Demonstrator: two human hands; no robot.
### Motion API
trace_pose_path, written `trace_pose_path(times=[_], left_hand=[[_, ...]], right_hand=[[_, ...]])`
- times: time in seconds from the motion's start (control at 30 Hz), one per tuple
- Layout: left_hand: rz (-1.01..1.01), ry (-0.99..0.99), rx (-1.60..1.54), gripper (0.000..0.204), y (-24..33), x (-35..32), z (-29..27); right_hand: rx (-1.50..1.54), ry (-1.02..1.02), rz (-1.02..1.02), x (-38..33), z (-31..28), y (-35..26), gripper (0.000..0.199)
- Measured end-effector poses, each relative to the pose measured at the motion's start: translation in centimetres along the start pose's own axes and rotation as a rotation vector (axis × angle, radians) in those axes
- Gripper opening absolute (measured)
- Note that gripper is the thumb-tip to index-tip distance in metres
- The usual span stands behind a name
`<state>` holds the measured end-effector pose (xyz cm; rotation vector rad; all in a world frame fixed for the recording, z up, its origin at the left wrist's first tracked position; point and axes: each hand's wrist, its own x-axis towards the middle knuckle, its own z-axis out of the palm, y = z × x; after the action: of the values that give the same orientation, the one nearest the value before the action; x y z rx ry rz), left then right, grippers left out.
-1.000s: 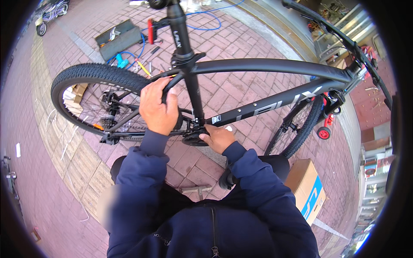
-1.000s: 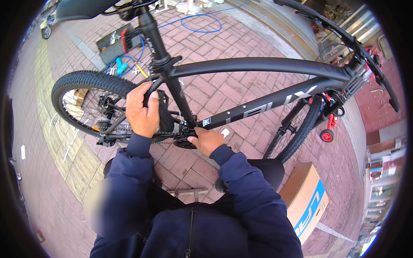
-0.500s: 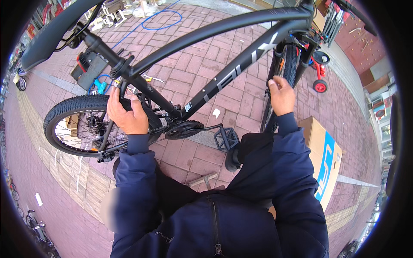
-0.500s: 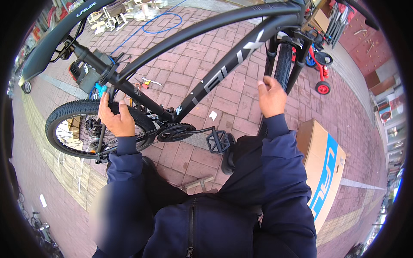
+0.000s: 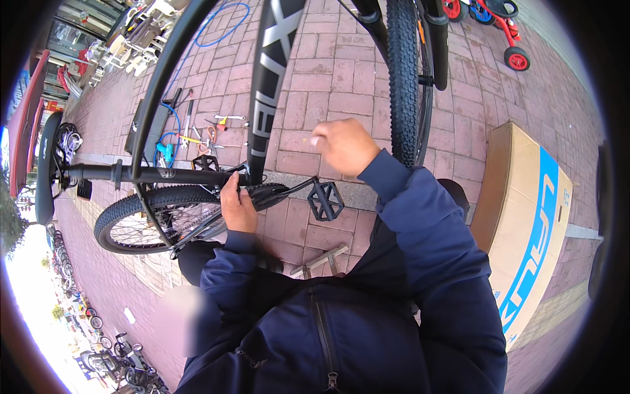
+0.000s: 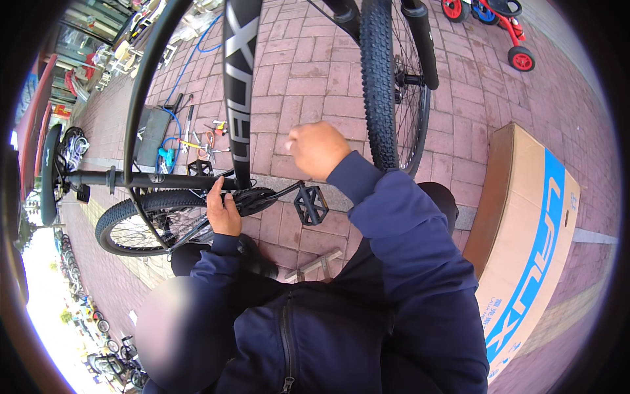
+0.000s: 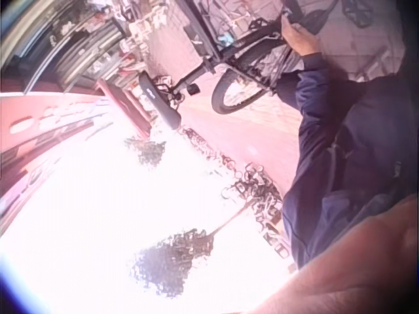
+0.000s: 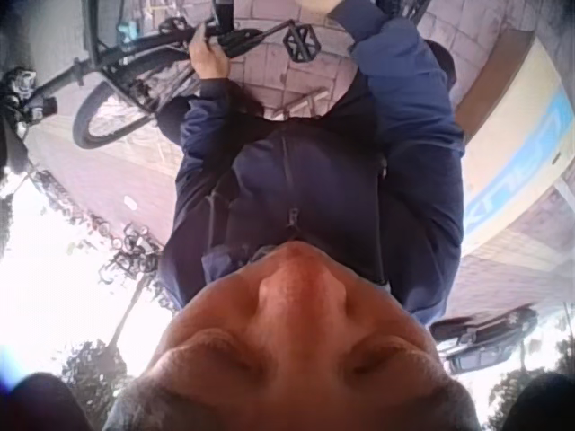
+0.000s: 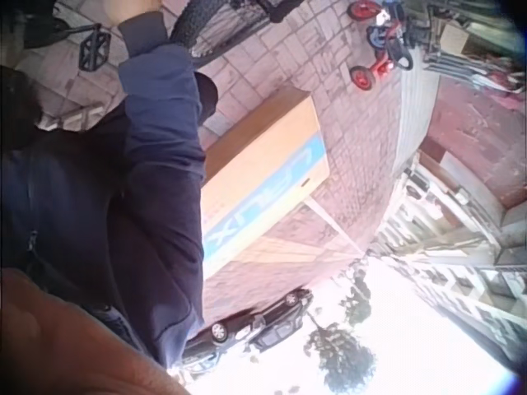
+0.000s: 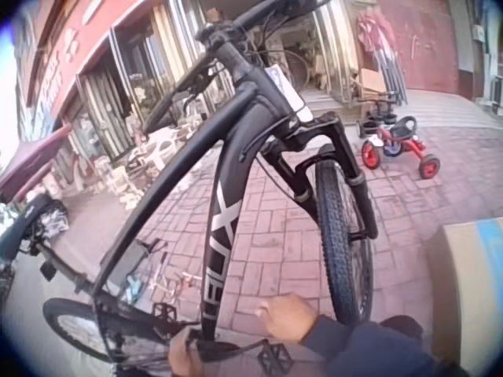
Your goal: The person assembles a bicycle by attaching the handlebar and adjusting components, then moves the bike and unpacks a second bicycle from a cardboard box using a box cutter and pliers.
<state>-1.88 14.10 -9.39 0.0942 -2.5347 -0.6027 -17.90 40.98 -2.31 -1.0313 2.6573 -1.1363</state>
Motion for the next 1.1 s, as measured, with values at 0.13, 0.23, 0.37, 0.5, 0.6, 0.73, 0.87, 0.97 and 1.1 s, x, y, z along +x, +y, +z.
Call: trace_pose_path(times=[0.13,0.23,0.37,0.5,0.6,0.73,0.87,0.97,1.1], left_hand=[[-0.283,0.017,-0.179,0.041,-0.3,0.5,2.0],[-0.338,-0.001,-0.181,0.038,-0.6,1.9,2.7],[-0.342,-0.25,-0.009,0.031,-0.5,4.4,2.4],[-0.332,-0.266,0.043,0.013,0.5,5.8,2.0],[-0.351,-0.306,0.017,0.018,0.8,6.4,2.1],[-0.303,-0.396,-0.038,0.028,-0.2,7.3,2.6],[-0.37,-0.418,-0.149,0.039,-0.2,7.2,2.3],[-0.302,-0.277,-0.26,0.048,1.3,7.2,2.3],[-0.27,-0.171,-0.191,0.064,4.4,6.3,2.6]], right_hand=[[-0.014,-0.15,-0.028,0.1,0.6,0.9,0.017],[-0.027,-0.148,-0.02,0.4,-0.4,1.6,0.011],[-0.018,-0.166,0.057,0.1,-1.9,1.8,0.015],[0.057,-0.144,0.107,-0.4,-2.4,1.3,0.016],[0.066,-0.156,0.097,-0.3,-2.5,1.0,0.016],[0.016,-0.14,0.108,0.1,-2.4,0.7,0.016],[-0.031,-0.196,0.058,0.5,-2.0,0.6,0.017],[-0.06,-0.236,0.094,1.0,-1.4,0.4,0.015],[-0.113,-0.284,0.12,1.2,-0.5,0.2,0.017]])
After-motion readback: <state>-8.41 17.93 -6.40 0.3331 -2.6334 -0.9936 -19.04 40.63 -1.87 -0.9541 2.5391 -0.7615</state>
